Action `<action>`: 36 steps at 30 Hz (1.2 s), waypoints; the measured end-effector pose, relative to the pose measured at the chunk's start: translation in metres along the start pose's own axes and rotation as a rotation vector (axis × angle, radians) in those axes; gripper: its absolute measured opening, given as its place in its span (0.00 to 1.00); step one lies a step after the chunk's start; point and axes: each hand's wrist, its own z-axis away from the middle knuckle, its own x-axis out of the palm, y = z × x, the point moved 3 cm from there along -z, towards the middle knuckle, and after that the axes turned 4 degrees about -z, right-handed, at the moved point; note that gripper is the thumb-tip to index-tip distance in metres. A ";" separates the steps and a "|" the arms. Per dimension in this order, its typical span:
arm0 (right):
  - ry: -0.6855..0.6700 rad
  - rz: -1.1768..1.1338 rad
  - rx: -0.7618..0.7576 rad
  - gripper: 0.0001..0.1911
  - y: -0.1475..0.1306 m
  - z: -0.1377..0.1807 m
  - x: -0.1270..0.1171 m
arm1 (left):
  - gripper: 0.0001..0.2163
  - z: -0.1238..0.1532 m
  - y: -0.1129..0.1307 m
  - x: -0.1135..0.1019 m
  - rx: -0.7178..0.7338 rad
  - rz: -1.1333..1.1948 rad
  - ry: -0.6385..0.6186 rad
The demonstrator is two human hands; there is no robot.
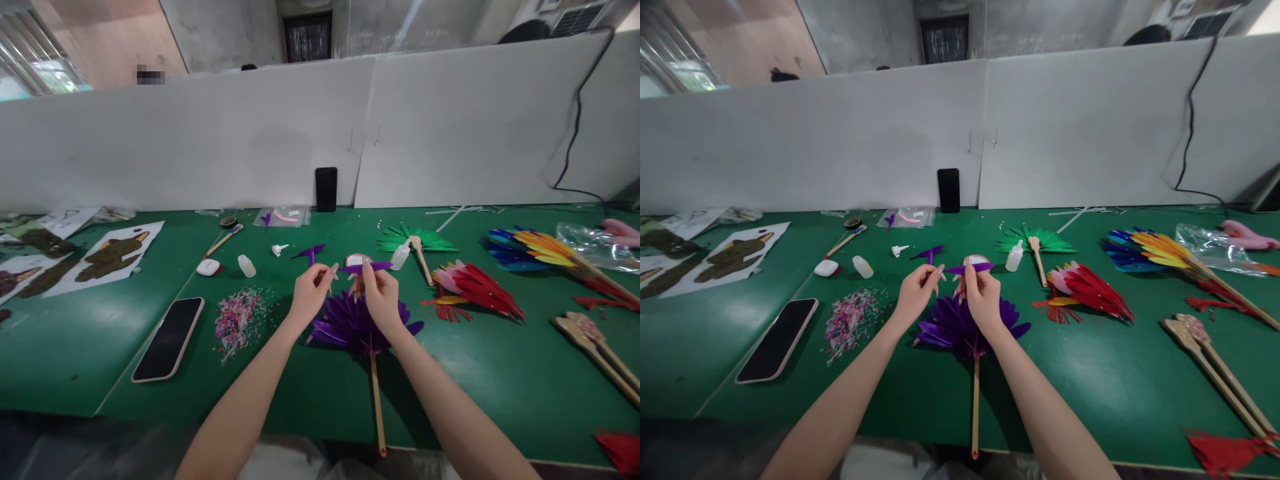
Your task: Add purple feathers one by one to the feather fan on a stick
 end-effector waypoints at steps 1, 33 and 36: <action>-0.002 -0.001 0.006 0.23 0.000 0.001 0.001 | 0.16 0.001 0.000 0.002 -0.003 0.015 -0.005; -0.207 -0.348 0.419 0.20 0.005 0.003 0.013 | 0.11 0.009 0.005 0.001 0.137 0.004 0.110; -0.224 -0.354 0.421 0.21 0.002 0.003 0.015 | 0.12 0.009 0.003 0.000 0.134 0.015 0.119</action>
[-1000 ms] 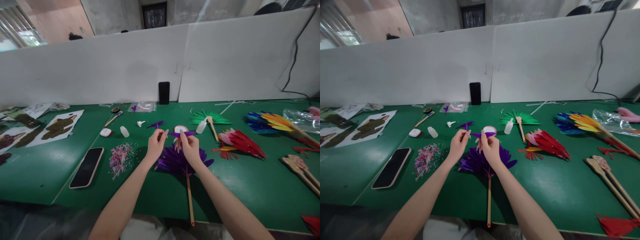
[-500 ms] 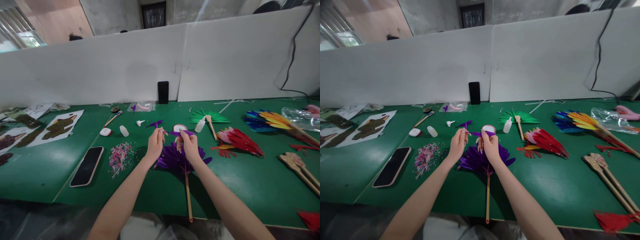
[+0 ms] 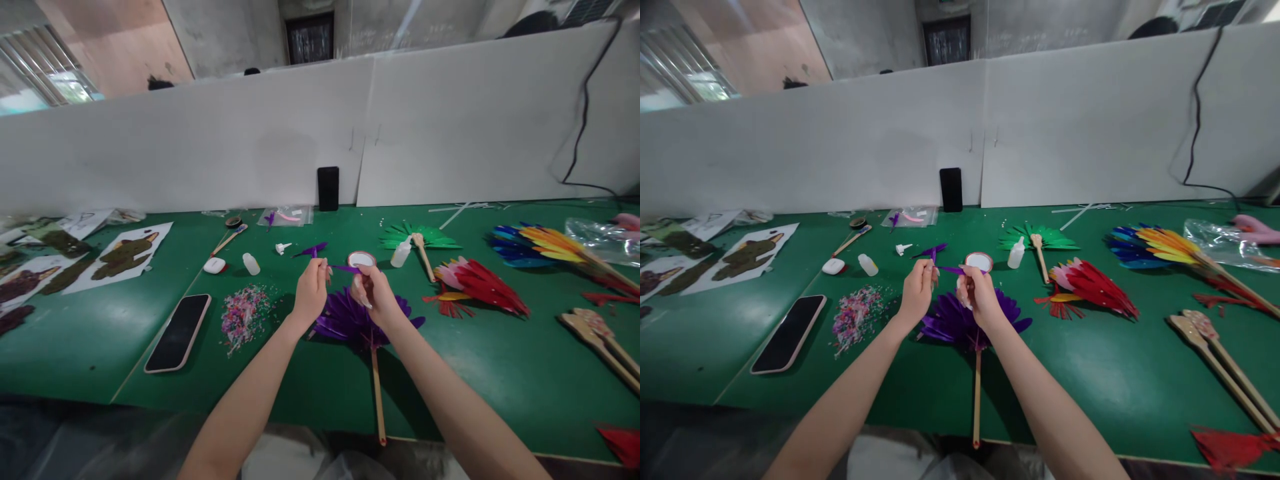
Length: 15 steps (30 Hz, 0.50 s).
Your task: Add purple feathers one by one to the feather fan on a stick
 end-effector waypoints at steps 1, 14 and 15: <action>-0.006 0.003 -0.001 0.21 0.000 0.000 0.000 | 0.13 0.000 0.000 0.000 -0.003 0.006 0.002; 0.060 0.252 -0.232 0.24 0.002 -0.005 -0.010 | 0.20 0.003 0.006 0.008 -0.088 0.117 -0.147; 0.071 0.289 -0.256 0.24 0.002 -0.004 -0.010 | 0.20 0.003 0.007 0.008 -0.091 0.115 -0.154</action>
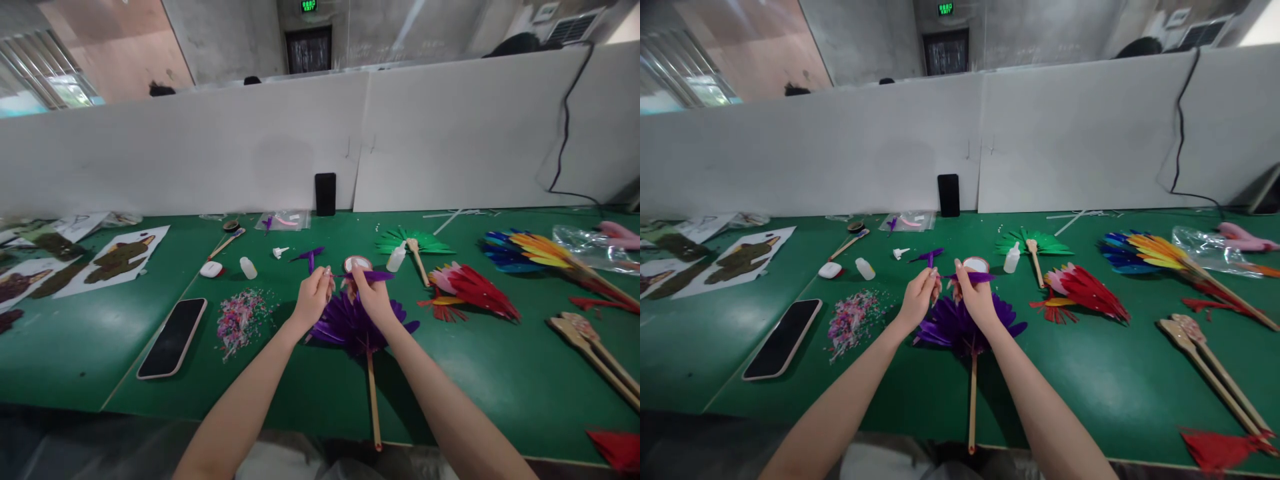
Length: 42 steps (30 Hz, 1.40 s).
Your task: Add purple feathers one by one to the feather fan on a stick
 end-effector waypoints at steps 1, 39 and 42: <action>0.009 0.035 -0.025 0.24 0.000 0.001 -0.001 | 0.20 0.000 0.000 0.000 -0.003 -0.004 -0.003; 0.047 0.292 -0.307 0.20 -0.005 0.018 0.000 | 0.28 0.068 0.009 -0.104 -0.098 -0.742 0.363; 0.041 0.281 -0.299 0.20 -0.006 0.019 0.001 | 0.33 0.121 -0.021 -0.159 -0.268 -1.131 0.549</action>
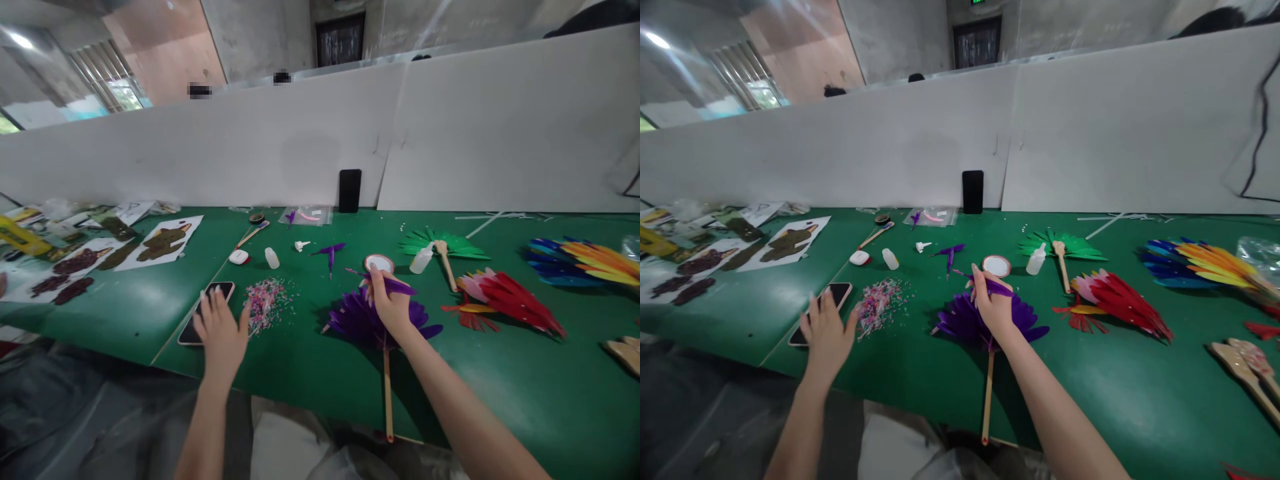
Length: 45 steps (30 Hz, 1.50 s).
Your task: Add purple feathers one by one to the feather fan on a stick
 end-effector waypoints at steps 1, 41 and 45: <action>-0.006 -0.002 0.002 0.20 0.000 0.001 0.000 | 0.33 0.006 -0.021 0.002 -0.005 -0.100 -0.003; -0.008 -0.041 0.106 0.22 0.009 0.009 0.016 | 0.11 -0.007 0.175 0.064 0.374 0.927 -0.457; -0.006 -0.084 0.134 0.22 0.008 0.010 0.018 | 0.12 -0.006 0.175 0.063 0.367 0.922 -0.433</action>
